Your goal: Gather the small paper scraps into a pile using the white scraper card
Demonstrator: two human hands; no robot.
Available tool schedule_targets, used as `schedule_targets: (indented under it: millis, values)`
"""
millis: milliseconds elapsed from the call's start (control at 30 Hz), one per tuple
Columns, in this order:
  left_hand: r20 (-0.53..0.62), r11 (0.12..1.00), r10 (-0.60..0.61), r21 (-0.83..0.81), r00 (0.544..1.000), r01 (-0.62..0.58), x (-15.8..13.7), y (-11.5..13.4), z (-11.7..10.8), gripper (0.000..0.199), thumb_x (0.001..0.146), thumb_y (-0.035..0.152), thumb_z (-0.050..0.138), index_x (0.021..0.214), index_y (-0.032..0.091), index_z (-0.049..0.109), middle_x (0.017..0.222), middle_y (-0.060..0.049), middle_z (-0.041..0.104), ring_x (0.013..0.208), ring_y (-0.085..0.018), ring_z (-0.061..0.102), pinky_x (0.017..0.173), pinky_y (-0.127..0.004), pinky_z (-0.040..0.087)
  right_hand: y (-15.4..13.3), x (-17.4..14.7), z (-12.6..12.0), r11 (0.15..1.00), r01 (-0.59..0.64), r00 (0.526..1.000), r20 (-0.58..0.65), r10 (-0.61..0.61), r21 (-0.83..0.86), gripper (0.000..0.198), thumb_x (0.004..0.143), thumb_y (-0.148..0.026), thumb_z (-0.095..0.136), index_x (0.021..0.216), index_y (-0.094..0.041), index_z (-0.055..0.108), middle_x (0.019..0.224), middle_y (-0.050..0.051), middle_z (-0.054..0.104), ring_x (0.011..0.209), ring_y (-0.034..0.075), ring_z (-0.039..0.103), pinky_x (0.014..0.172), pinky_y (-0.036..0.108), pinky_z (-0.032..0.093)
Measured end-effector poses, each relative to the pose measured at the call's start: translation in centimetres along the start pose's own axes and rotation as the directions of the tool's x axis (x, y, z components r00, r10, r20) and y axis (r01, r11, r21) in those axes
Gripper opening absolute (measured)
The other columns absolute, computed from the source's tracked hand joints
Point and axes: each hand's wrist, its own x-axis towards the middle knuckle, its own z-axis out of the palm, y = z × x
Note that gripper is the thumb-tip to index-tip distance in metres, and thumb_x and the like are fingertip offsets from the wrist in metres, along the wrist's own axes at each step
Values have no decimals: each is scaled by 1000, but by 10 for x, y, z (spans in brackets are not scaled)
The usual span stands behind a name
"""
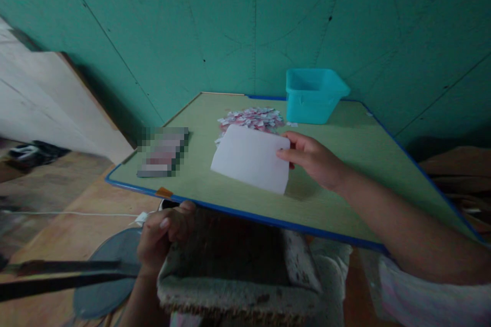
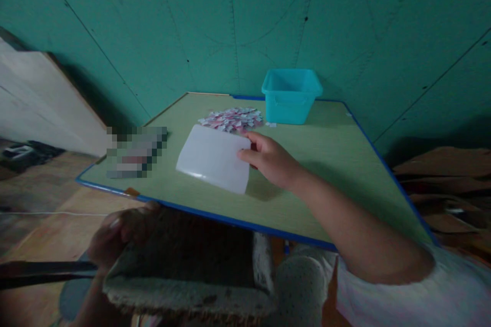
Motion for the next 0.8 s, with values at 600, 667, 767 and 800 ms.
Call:
schedule_targets:
  millis: [600, 667, 767, 800]
  values:
    - [-4, 1000, -24, 12, 1000, 24, 1, 3, 2, 34, 72, 32, 51, 40, 21, 50, 33, 3, 50, 34, -15, 41, 61, -34, 33, 25, 23, -33, 959, 67, 888, -422, -183, -275, 18, 70, -27, 51, 87, -21, 49, 85, 3, 59, 77, 18, 55, 67, 34, 43]
    - [2, 1000, -28, -5, 1000, 28, 2, 3, 2, 34, 72, 32, 51, 40, 20, 50, 33, 2, 50, 34, -14, 40, 61, -33, 34, 24, 22, -36, 952, 48, 888, -424, -179, -303, 18, 71, -27, 50, 87, -21, 49, 85, 3, 59, 78, 18, 55, 66, 33, 43]
    - [9, 999, -24, -32, 1000, 24, 1, 2, 0, 31, 71, 30, 51, 42, 20, 52, 34, 2, 51, 36, -14, 42, 61, -34, 36, 21, 21, -37, 936, 24, 868, -457, -195, -352, 18, 69, -24, 49, 87, -20, 50, 84, 4, 58, 79, 18, 53, 67, 33, 41]
    - [11, 999, -23, -38, 1000, 23, 1, 1, 0, 31, 71, 29, 52, 42, 20, 52, 35, 2, 51, 36, -14, 43, 58, -33, 37, 19, 20, -37, 929, 20, 863, -463, -202, -369, 18, 69, -24, 49, 86, -19, 50, 84, 4, 58, 79, 18, 53, 67, 32, 41]
